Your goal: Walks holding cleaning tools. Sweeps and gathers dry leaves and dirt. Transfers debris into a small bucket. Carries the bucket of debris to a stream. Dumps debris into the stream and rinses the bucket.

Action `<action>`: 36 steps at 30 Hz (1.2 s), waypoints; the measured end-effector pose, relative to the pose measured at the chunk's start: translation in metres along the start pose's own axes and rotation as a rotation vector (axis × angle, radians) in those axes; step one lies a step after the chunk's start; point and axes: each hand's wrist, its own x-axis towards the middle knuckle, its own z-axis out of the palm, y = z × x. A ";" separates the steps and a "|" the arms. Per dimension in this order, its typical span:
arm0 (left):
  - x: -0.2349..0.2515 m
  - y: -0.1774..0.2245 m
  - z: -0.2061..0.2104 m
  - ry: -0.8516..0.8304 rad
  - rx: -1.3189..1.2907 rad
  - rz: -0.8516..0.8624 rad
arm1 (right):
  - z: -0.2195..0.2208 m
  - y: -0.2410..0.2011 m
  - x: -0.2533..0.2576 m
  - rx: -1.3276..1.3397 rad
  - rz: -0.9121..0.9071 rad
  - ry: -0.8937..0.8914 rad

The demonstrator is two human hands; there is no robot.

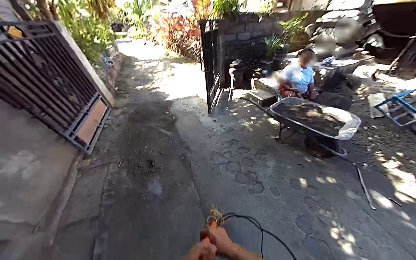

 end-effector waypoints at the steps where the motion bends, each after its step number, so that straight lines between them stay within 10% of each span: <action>1: -0.002 -0.002 -0.007 0.048 -0.011 0.063 | -0.006 -0.008 0.011 -0.002 -0.024 -0.025; 19: 0.048 -0.058 -0.040 0.767 0.229 -0.053 | -0.013 -0.042 0.235 -0.443 -0.294 -0.660; 30: -0.056 -0.025 0.032 1.432 0.326 -0.152 | 0.113 -0.094 0.166 -0.681 -0.809 -1.146; 36: -0.144 -0.007 0.074 1.462 0.310 -0.282 | 0.187 -0.086 0.077 -0.708 -0.863 -1.452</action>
